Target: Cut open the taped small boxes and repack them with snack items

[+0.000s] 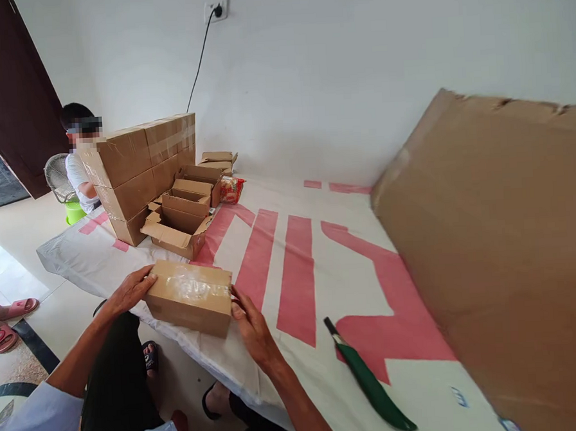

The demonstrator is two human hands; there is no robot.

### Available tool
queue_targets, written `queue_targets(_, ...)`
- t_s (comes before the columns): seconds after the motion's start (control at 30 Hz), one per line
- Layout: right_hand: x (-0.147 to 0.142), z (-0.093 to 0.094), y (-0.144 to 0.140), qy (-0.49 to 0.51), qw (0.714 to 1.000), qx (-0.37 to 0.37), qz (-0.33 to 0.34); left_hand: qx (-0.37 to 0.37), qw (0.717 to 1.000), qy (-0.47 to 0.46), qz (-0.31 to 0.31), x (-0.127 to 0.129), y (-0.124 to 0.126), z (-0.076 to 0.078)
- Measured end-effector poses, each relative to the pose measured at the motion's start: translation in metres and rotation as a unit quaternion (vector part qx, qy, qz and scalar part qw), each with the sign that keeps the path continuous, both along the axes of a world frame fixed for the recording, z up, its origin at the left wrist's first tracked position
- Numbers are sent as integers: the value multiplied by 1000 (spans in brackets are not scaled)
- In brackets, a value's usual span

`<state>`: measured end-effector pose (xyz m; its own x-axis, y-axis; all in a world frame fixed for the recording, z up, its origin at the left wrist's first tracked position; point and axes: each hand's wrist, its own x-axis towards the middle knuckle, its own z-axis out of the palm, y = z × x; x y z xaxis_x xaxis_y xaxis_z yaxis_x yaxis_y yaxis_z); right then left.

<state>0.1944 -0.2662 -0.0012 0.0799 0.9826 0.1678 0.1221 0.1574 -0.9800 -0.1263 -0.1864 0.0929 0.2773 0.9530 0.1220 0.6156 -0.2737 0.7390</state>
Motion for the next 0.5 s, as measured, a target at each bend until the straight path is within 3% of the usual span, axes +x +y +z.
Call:
queue_targets(0.13, 40, -11, -19, 18, 997, -41, -57, -1, 995, -95, -32, 31, -17, -9)
queue_targets(0.3, 44, 1, -29, 27, 995, -44, -82, 55, 984, -168, -12, 50, -16, -24)
queue_targets(0.43, 57, 14, -35, -84, 989, -12, -121, 45, 975, -216, -21, 46, -11, -29)
queue_targets(0.5, 81, 9, -43, -200, 963, 5, -181, 0, 973, -228, -27, 41, -10, -29)
